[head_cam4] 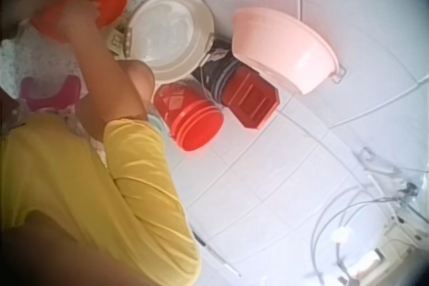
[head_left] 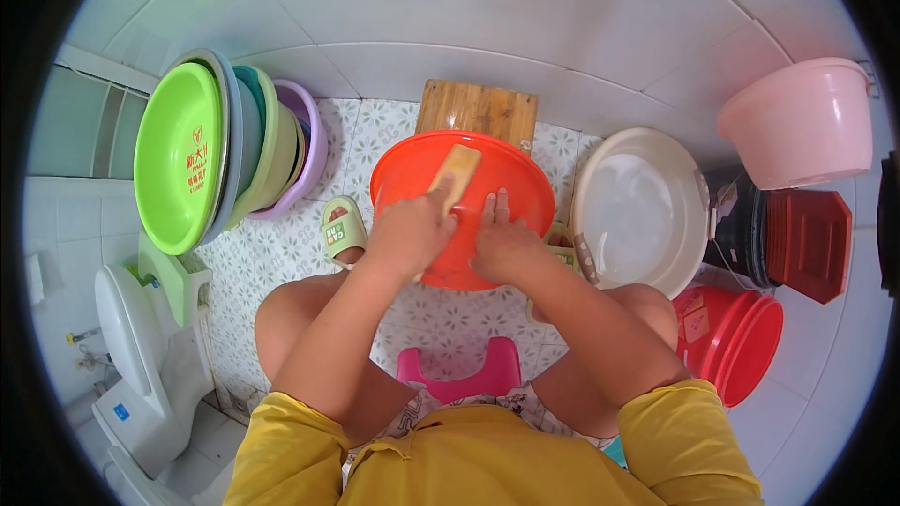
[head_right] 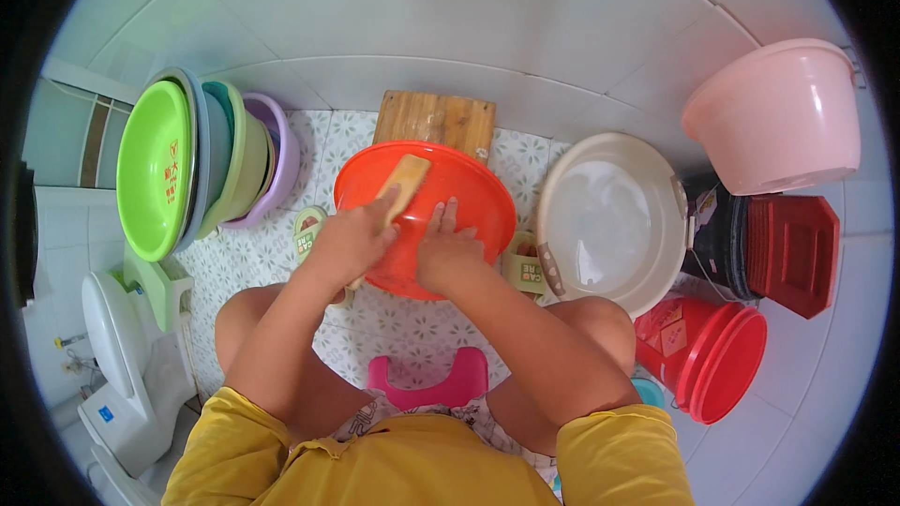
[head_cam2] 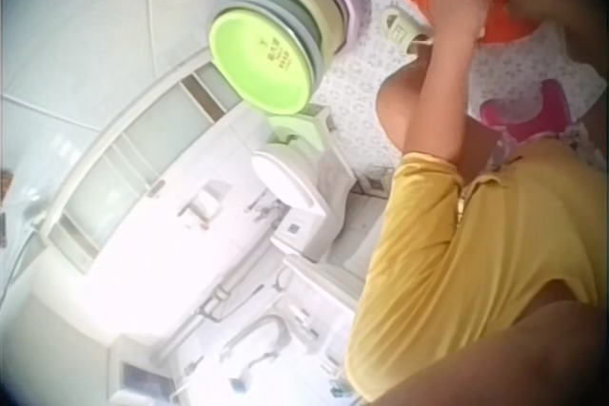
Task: The person cleans a plastic basin by scrubbing the outside with a brush, wetting the brush and rubbing it on soap, and then scrubbing the inside of the basin.
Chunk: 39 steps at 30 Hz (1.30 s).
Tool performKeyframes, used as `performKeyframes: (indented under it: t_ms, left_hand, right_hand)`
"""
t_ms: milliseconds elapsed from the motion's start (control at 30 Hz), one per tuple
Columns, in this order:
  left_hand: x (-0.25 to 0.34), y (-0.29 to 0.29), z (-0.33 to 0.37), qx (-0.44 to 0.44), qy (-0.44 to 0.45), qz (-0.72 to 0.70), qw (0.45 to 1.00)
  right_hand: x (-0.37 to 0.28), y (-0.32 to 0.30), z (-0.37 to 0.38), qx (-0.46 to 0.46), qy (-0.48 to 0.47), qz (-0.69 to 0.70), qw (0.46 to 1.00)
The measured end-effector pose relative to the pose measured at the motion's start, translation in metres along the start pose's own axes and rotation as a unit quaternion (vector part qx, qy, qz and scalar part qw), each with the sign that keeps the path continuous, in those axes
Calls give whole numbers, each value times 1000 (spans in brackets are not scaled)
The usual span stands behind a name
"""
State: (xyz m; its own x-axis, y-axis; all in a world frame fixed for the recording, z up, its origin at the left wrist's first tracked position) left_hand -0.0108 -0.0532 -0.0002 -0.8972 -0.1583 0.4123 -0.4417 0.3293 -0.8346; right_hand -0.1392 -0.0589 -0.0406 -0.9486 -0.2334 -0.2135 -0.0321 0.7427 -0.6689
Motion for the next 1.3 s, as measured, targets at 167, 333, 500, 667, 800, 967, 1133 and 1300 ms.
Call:
performKeyframes:
  t_ms: [167,333,500,667,800,967,1133,1300]
  left_hand:
    - [23,6,-5,-8,37,-29,999]
    - [-16,-2,6,22,-110,79,991]
    - [-9,1,6,15,-88,52,995]
    - [18,11,0,11,40,-31,999]
    - [18,8,5,4,25,-41,999]
    - [-12,-1,15,16,-102,56,993]
    - [1,7,13,11,-40,-14,999]
    - [20,11,13,-9,-6,-31,999]
  right_hand:
    - [0,2,4,12,-6,12,1000]
    - [-4,-4,0,6,1,-33,999]
    - [-2,-4,2,7,2,-13,1000]
    - [-11,-11,-4,-4,-37,-47,998]
    - [-14,-17,-9,-5,-59,-69,996]
    - [-11,-15,-7,-1,-63,-83,995]
    - [-8,0,4,35,-69,-49,996]
    - [-13,5,7,75,-117,-81,987]
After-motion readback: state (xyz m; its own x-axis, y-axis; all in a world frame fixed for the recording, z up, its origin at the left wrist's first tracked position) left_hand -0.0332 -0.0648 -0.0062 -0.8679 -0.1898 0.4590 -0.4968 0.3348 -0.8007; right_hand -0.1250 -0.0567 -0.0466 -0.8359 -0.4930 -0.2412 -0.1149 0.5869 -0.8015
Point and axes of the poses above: each hand's wrist, its own z-axis towards the middle knuckle, its own y-axis out of the palm, x = y × z, the point moved 5 cm from there along z, towards the middle knuckle, and after that the axes turned 6 degrees about x, right-handed, at the moved point
